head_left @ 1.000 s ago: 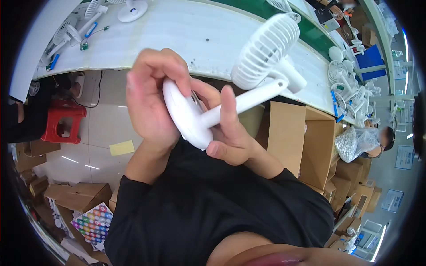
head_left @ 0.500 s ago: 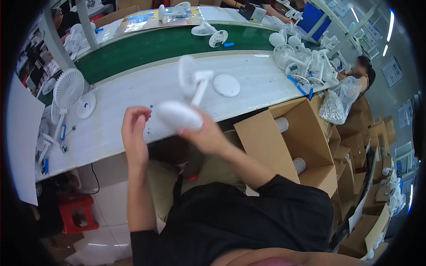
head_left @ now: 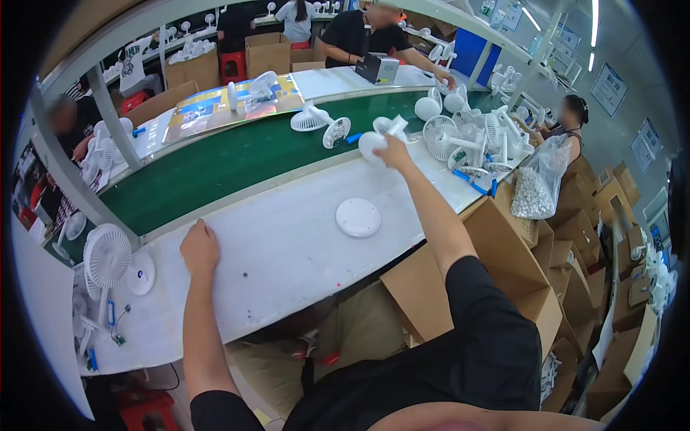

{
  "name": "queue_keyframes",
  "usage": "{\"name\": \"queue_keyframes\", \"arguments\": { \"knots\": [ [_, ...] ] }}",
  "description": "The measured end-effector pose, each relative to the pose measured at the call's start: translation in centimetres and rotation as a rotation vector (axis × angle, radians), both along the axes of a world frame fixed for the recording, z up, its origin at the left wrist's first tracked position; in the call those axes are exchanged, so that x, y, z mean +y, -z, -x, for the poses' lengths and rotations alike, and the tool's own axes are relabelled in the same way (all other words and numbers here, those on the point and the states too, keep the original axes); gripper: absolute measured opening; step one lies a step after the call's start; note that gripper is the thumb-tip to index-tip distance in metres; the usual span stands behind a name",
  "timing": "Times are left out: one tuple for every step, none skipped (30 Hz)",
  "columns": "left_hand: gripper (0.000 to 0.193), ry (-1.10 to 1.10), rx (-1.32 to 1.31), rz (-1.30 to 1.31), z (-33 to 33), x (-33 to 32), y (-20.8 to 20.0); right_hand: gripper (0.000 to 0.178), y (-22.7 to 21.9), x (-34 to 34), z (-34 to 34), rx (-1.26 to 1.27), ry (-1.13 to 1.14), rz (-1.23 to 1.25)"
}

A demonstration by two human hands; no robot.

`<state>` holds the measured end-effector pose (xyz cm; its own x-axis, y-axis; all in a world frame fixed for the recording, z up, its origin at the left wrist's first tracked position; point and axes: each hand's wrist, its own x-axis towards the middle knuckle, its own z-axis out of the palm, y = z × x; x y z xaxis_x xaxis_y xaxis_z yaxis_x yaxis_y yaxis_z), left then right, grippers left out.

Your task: Assembling portable electric fans by connecting components and snapping the housing together on an assembly line.

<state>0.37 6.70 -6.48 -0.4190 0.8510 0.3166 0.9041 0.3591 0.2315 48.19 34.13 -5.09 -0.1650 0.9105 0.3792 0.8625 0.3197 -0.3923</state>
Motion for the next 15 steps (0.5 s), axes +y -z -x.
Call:
{"name": "queue_keyframes", "arguments": {
  "knots": [
    [0.019,0.004,0.005,0.010,0.1,-1.0,0.4,0.050,1.2,0.6,-0.2,0.005,0.004,0.010],
    [0.018,0.002,0.006,0.011,0.1,-1.8,0.7,0.050,2.0,1.7,-0.4,-0.007,0.072,-0.005],
    [0.018,-0.001,0.002,0.006,0.2,-2.1,0.7,0.050,2.0,3.3,-0.6,-0.024,0.139,-0.026],
    [0.017,-0.004,-0.001,-0.005,0.0,-2.1,0.6,0.051,1.5,4.9,-0.6,-0.040,0.206,-0.053],
    [0.017,-0.005,-0.005,-0.018,-0.2,-2.0,0.6,0.051,1.4,5.9,-0.9,-0.057,0.274,-0.081],
    [0.017,-0.011,0.005,-0.015,0.0,-2.0,0.4,0.051,1.4,6.1,0.3,-0.048,0.269,-0.078],
    [0.016,-0.032,0.011,-0.007,0.5,-2.5,0.1,0.047,1.1,5.7,3.1,0.057,0.189,-0.082],
    [0.016,-0.054,0.015,0.002,0.9,-3.2,0.0,0.044,0.8,5.1,6.1,0.158,0.107,-0.085],
    [0.016,-0.076,0.018,0.011,1.3,-3.7,0.0,0.041,0.3,4.3,9.3,0.260,0.026,-0.087],
    [0.016,-0.086,0.016,0.014,1.4,-3.9,-0.2,0.038,-0.2,4.1,11.3,0.357,-0.044,-0.096],
    [0.016,-0.027,-0.004,-0.013,-0.5,-1.5,-0.4,0.034,0.3,6.5,8.4,0.140,-0.115,-0.203],
    [0.016,0.050,-0.027,-0.040,-2.9,1.0,-0.1,0.032,1.4,8.3,4.0,-0.090,-0.161,-0.288],
    [0.016,0.015,-0.003,-0.023,-1.4,-0.1,-0.1,0.032,1.2,6.2,9.0,-0.059,-0.190,-0.269],
    [0.016,-0.015,0.020,-0.007,-0.1,-1.0,-0.2,0.029,0.8,3.5,13.3,0.010,-0.064,-0.171],
    [0.016,-0.048,0.039,-0.003,1.3,-2.2,-0.4,0.027,-0.6,0.5,17.2,0.071,0.056,-0.080]
  ]
}}
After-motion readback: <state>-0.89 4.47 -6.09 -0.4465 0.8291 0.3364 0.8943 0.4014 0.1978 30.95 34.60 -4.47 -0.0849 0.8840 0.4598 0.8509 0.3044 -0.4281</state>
